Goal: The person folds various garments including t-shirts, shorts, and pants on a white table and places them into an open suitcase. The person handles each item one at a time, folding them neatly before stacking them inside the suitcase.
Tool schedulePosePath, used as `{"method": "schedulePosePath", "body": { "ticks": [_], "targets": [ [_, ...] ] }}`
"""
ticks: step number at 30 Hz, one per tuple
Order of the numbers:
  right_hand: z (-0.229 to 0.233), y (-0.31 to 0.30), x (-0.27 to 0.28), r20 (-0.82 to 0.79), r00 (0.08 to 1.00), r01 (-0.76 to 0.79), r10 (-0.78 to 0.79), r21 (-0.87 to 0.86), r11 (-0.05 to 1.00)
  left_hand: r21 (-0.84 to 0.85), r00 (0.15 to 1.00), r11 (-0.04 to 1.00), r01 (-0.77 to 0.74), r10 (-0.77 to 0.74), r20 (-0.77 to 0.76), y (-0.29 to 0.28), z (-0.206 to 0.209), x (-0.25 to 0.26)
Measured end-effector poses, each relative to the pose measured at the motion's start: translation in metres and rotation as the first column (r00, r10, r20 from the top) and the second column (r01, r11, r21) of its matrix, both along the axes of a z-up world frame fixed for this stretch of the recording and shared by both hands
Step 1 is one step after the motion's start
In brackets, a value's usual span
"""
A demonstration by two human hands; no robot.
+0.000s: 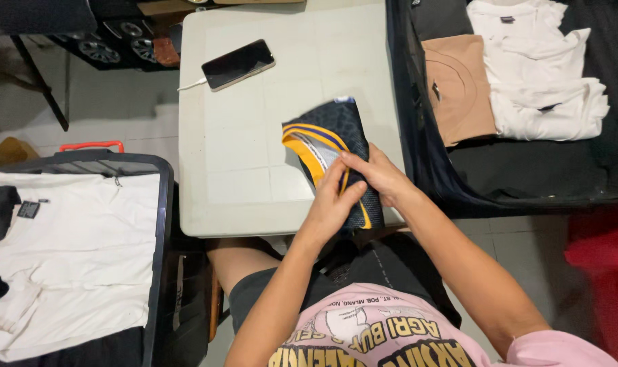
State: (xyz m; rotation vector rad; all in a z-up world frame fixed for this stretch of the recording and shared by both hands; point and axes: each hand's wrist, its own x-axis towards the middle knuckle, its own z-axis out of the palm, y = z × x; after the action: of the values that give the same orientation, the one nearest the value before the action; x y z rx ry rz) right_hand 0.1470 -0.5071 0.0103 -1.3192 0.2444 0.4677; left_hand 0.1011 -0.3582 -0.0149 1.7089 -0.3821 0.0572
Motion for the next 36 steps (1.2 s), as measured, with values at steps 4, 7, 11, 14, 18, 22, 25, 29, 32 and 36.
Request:
{"method": "schedulePosePath", "body": {
  "ticks": [4, 7, 11, 14, 18, 22, 25, 29, 32, 36],
  "targets": [
    [-0.009, -0.022, -0.006, -0.039, 0.997, 0.071, -0.071, 0.018, 0.997, -0.331, 0.917, 0.940, -0.085, -0.056, -0.394, -0.003, 0.003, 0.000],
    [-0.002, -0.030, -0.016, -0.036, 0.997, 0.065, -0.062, 0.099, 0.993, -0.507, 0.817, 0.812, -0.289, -0.066, -0.572, 0.012, 0.008, 0.003],
    [0.042, -0.045, -0.022, 0.053, 0.997, 0.046, -0.051, 0.083, 0.996, -0.587, 0.841, 0.672, -0.451, 0.101, -0.531, 0.034, 0.014, 0.013],
    [0.082, -0.072, -0.021, 0.076, 0.993, 0.086, -0.091, 0.058, 0.995, -0.535, 0.809, 0.657, -0.532, 0.208, -0.550, 0.038, 0.009, 0.021],
    [0.114, -0.133, 0.002, 0.214, 0.965, 0.149, -0.153, 0.034, 0.988, -0.375, 0.831, 0.815, -0.442, 0.216, -0.512, -0.001, -0.012, 0.031],
    [0.106, -0.213, 0.059, 0.023, 0.937, 0.341, -0.349, 0.158, 0.927, -0.082, 0.916, 0.973, -0.215, 0.172, -0.361, -0.057, -0.032, 0.031],
    [0.088, -0.280, 0.123, 0.143, 0.901, 0.366, -0.410, 0.259, 0.894, 0.148, 0.983, 0.976, -0.162, 0.172, -0.058, -0.076, -0.039, 0.027],
    [0.064, -0.368, 0.212, 0.180, 0.845, 0.333, -0.504, 0.560, 0.759, 0.354, 0.959, 0.910, -0.216, 0.129, 0.254, -0.083, -0.041, 0.021],
    [0.040, -0.403, 0.278, 0.170, 0.703, 0.427, -0.690, 0.675, 0.602, 0.356, 0.964, 0.911, -0.209, 0.132, 0.229, -0.084, -0.039, 0.023],
    [-0.032, -0.377, 0.319, 0.054, 0.472, 0.571, -0.880, 0.742, 0.352, 0.376, 0.966, 0.901, -0.214, 0.139, 0.217, -0.085, -0.036, 0.025]
  ]
}}
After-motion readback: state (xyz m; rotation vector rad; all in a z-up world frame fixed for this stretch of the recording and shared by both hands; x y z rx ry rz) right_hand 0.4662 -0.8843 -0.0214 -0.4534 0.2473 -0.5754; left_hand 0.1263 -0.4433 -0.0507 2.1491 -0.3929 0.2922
